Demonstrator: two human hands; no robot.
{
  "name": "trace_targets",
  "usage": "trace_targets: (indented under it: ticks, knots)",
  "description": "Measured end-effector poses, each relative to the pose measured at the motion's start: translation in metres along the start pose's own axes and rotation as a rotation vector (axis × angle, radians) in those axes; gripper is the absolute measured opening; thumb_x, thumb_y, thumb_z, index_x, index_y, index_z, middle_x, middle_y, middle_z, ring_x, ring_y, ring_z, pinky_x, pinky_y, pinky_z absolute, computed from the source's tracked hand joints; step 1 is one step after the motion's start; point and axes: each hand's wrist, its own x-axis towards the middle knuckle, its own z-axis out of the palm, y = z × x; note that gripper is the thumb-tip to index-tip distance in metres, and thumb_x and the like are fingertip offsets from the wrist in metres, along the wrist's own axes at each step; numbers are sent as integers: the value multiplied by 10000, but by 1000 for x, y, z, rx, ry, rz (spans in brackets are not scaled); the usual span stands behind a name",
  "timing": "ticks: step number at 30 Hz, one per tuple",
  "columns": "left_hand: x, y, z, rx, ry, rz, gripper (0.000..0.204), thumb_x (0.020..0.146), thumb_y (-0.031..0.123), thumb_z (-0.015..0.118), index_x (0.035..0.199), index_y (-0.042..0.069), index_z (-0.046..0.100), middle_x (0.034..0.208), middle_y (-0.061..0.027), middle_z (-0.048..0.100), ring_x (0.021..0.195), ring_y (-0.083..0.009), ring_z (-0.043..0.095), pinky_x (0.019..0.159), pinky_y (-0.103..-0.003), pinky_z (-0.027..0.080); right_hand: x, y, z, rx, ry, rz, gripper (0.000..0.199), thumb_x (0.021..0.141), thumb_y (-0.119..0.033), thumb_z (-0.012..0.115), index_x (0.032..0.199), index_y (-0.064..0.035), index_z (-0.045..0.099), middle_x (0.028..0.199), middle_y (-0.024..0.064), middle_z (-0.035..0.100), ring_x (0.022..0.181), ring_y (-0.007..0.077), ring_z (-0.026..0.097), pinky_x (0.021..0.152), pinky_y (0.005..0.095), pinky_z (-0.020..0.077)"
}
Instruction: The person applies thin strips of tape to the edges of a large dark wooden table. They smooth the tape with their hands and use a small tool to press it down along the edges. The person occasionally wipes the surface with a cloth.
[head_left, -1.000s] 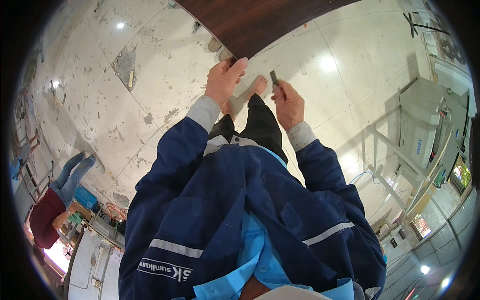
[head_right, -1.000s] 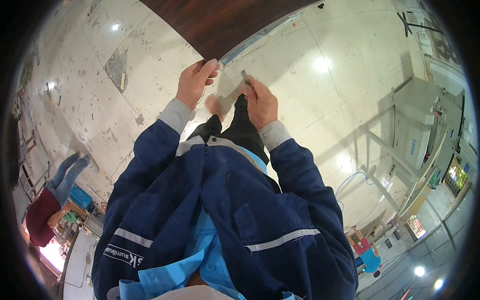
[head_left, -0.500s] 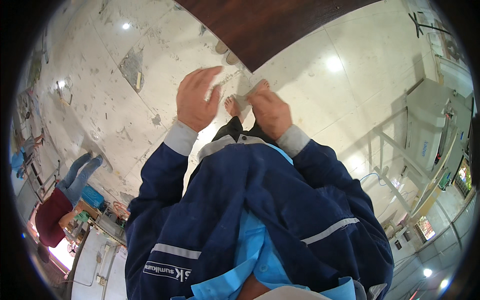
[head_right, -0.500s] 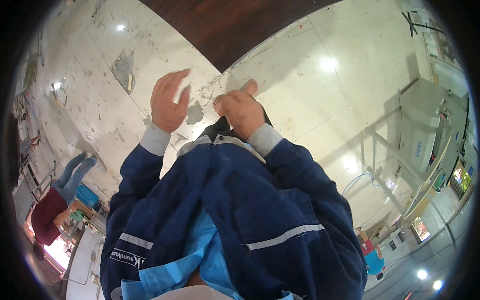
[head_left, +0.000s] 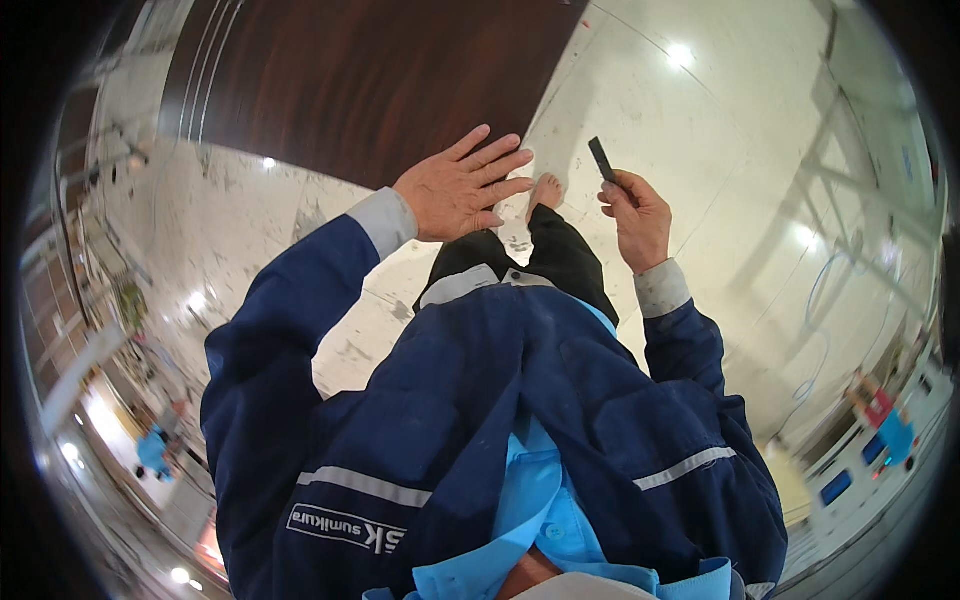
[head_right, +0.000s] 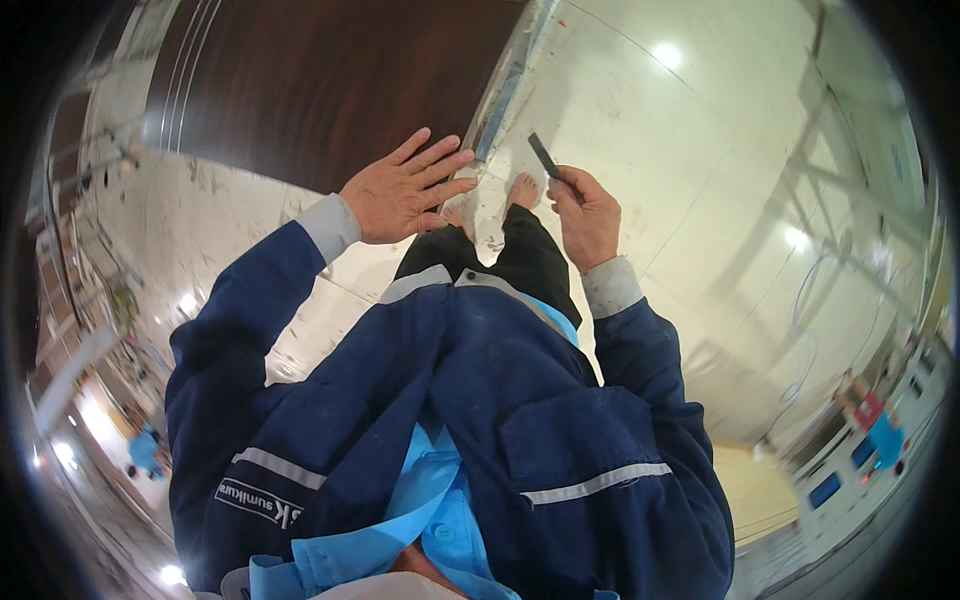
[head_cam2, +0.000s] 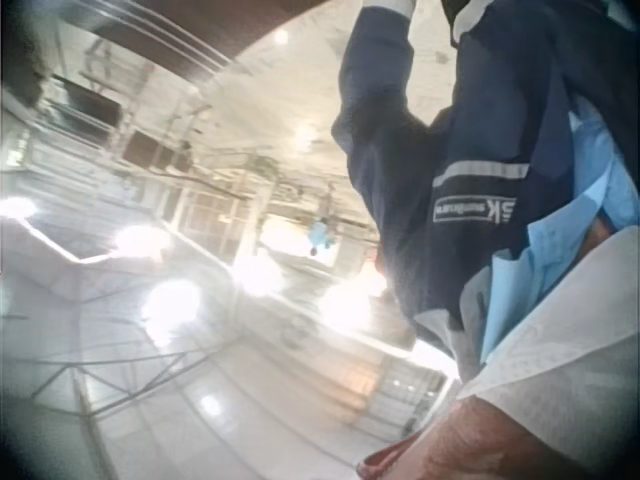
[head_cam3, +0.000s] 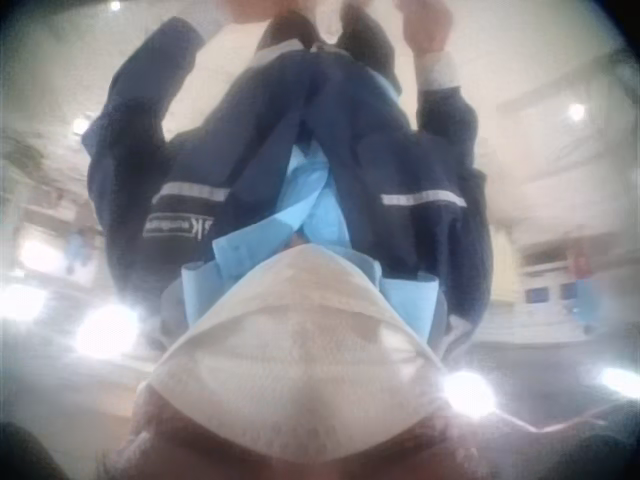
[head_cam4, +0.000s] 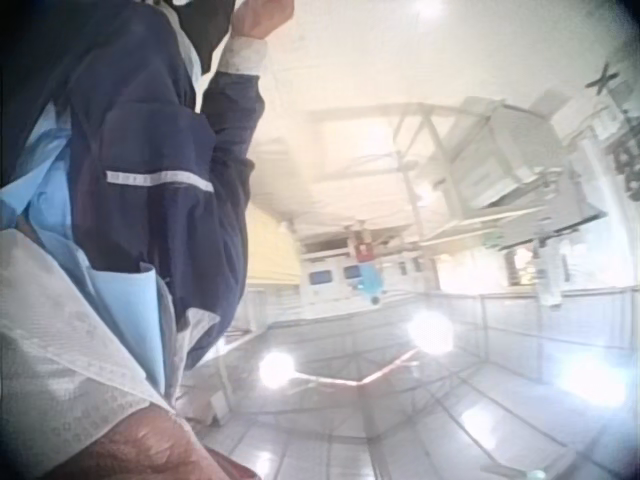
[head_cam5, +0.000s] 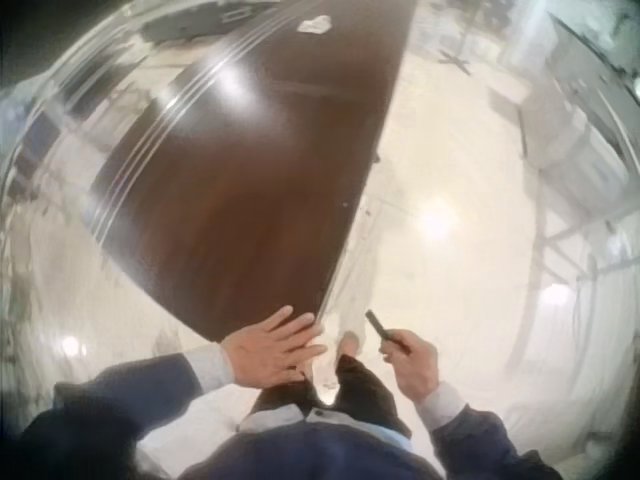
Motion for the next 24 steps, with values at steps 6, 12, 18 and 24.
trace_targets:
  ticks: [6,12,18,24]
  knots:
    - [1,-14,-7,-69,-12,137,913,967,674,553,1671,161,278,1759,-117,168,1638,-296,67,1329,-530,4,-77,12,58,17,256,-45,193,977,-74,726,1149,9,751,965,36,737,842,102,648,761,250,522]
    - [-10,-38,9,-352,287,324,1068,797,636,797,1601,72,376,1679,-185,339,1585,-366,262,1296,-584,145,-143,17,146,-137,540,-210,151,946,-55,735,1090,-60,779,1003,119,750,873,243,724,765,336,565]
    - [5,-47,0,-292,456,636,163,890,312,769,1017,210,764,987,78,707,1028,-184,628,922,-379,484,-155,17,216,-502,793,-259,195,885,-109,735,1075,-130,773,994,81,747,906,303,729,743,387,591]
    - [-7,-58,-17,-268,425,891,49,845,214,768,892,199,767,922,49,687,965,-190,631,845,-376,481,-152,20,260,-364,646,-77,173,843,-149,735,1009,-186,766,945,7,740,850,259,689,776,476,478]
